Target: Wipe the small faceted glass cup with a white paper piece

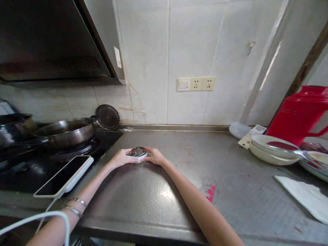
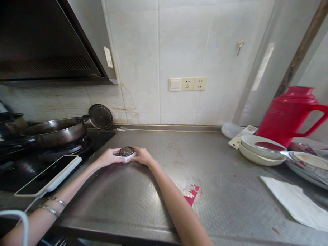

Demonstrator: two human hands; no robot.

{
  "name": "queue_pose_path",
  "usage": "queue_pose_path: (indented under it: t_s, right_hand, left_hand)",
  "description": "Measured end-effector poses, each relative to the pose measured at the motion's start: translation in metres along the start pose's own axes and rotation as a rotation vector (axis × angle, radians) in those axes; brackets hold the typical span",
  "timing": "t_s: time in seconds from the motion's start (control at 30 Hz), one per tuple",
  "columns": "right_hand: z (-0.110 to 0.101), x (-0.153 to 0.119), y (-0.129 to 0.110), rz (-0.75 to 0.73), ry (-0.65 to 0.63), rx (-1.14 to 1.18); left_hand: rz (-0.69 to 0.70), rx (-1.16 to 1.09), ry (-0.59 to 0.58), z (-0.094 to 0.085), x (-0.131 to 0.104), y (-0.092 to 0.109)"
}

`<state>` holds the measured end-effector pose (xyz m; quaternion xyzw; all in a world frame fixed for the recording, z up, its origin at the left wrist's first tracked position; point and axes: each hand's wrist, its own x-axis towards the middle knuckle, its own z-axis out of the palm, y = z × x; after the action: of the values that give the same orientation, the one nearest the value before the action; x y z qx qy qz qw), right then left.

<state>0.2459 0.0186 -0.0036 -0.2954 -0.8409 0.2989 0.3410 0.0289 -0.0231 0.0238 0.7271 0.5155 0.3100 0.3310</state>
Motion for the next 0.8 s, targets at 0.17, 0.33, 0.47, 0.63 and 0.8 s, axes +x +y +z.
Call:
queue_pose_path:
  t_s: [0.17,0.33,0.47,0.63,0.8]
  right_hand:
    - [-0.038,-0.022,0.0,0.016,0.078,0.053]
    - [-0.087,-0.064,0.007,0.079,0.169,-0.01]
    - [-0.121,-0.104,0.017,0.115,0.217,-0.034]
    - [-0.146,-0.146,0.025,0.182,0.256,-0.041]
    - [-0.149,-0.161,0.029,0.214,0.267,-0.039]
  left_hand:
    - [0.055,0.023,0.0,0.018,0.018,0.031]
    - [0.154,-0.014,-0.037,0.063,0.044,0.062]
    - [0.2,-0.065,-0.087,0.108,0.063,0.081]
    - [0.265,-0.052,-0.139,0.15,0.074,0.097]
    - [0.288,-0.026,-0.15,0.165,0.074,0.097]
